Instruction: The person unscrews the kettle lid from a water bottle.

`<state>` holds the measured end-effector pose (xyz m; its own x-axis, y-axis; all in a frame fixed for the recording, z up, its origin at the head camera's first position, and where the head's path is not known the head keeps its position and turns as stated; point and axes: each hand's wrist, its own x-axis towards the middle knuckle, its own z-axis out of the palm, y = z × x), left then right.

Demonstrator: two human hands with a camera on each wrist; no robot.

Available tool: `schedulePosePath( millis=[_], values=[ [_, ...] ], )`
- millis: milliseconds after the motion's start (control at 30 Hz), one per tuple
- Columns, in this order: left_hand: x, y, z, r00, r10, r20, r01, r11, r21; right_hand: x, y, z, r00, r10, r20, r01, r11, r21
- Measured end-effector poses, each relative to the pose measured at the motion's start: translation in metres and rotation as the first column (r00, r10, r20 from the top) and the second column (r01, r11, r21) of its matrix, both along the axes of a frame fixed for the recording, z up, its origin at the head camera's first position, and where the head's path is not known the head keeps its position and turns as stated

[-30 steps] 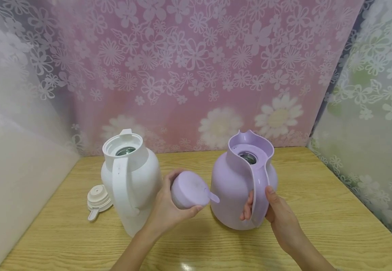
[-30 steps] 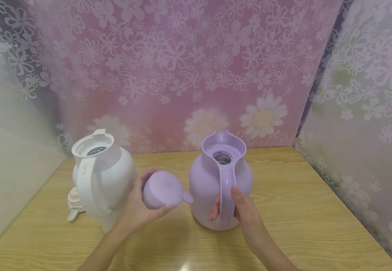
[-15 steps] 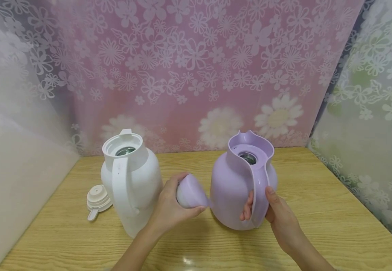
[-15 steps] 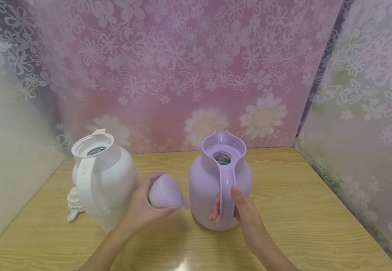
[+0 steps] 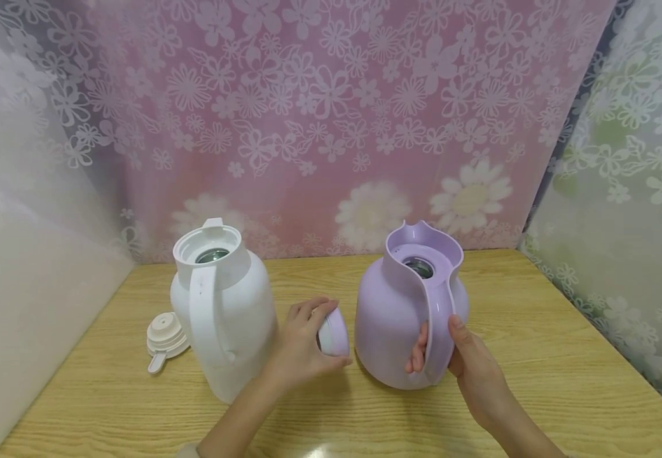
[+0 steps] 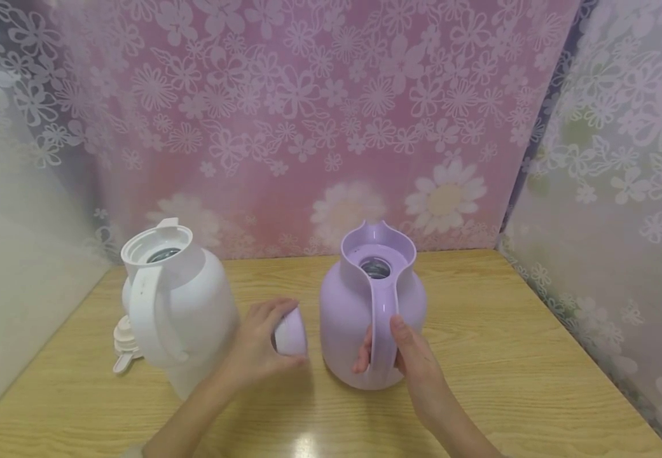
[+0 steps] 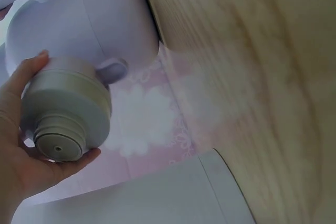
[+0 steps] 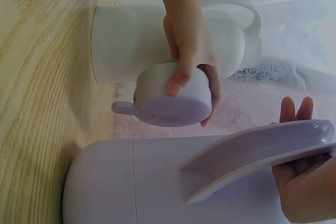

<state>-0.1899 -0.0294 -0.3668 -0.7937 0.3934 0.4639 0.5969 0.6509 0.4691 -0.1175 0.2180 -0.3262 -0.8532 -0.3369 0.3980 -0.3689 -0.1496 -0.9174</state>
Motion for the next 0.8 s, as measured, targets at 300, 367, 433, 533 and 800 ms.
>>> schedulePosePath(
  millis=[300,367,433,533,800],
  values=[
    [-0.006,0.007,-0.008,0.999,-0.021,-0.044,0.006,0.950,-0.314,0.000,0.000,0.001,1.000,0.002,-0.007,-0.002,1.000,-0.002],
    [-0.007,0.008,-0.010,0.997,-0.035,-0.070,0.008,0.935,-0.355,0.000,0.000,0.000,1.000,0.004,-0.008,-0.004,1.000,-0.002],
    [-0.008,0.010,-0.012,0.994,-0.043,-0.096,0.002,0.919,-0.395,0.000,0.000,0.000,1.000,0.005,-0.008,-0.005,1.000,-0.002],
    [-0.010,0.013,-0.013,0.992,-0.046,-0.121,-0.013,0.895,-0.445,0.000,0.000,0.000,1.000,0.005,-0.005,-0.005,1.000,-0.005],
    [-0.015,0.023,-0.012,0.990,-0.040,-0.135,-0.042,0.832,-0.553,0.000,-0.001,0.001,1.000,-0.006,0.007,0.006,1.000,-0.006]
  ],
)
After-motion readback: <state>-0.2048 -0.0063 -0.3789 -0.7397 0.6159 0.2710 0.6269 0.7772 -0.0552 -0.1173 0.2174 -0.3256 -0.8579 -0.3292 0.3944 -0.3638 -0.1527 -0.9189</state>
